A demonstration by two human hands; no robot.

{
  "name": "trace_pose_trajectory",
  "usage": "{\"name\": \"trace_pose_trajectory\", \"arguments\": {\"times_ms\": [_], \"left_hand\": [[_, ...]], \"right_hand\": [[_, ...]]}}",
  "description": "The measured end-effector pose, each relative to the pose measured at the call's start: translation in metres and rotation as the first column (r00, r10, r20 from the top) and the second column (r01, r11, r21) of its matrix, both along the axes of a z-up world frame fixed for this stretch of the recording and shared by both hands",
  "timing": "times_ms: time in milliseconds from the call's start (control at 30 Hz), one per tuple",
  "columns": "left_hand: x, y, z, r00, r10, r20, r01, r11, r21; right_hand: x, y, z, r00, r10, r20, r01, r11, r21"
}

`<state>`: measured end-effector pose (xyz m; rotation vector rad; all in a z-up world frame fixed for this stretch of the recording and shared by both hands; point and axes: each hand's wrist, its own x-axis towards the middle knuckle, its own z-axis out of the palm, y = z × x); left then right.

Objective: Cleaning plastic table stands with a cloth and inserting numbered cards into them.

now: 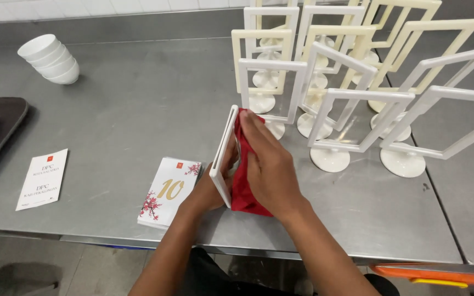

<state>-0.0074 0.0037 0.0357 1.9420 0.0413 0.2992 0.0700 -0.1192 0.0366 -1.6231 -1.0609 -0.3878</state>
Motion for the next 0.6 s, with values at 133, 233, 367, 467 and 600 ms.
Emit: {"name": "trace_pose_trajectory", "arguments": {"times_ms": [133,233,367,467,600], "left_hand": [[0.004,0.005,-0.005,0.998,-0.016,-0.058,0.016,1.000,-0.006],[0.007,0.009,-0.014,0.996,0.023,-0.092,-0.021,0.999,0.028],[0.009,0.014,-0.024,0.995,0.022,-0.101,-0.021,1.000,0.006],[0.008,0.009,-0.022,0.991,0.039,-0.130,-0.036,0.999,0.028],[0.006,0.002,-0.007,0.986,0.059,-0.156,-0.057,0.998,0.013]], "right_hand": [[0.009,0.013,-0.041,0.978,-0.080,0.194,0.117,0.975,-0.188],[0.006,0.009,-0.057,0.960,-0.090,0.263,0.163,0.949,-0.269],[0.005,-0.004,-0.072,0.960,-0.050,0.277,0.162,0.903,-0.399],[0.006,-0.017,-0.072,0.978,0.037,0.208,0.096,0.799,-0.593],[0.012,-0.025,-0.055,1.000,-0.027,-0.014,0.019,0.913,-0.407]]}}
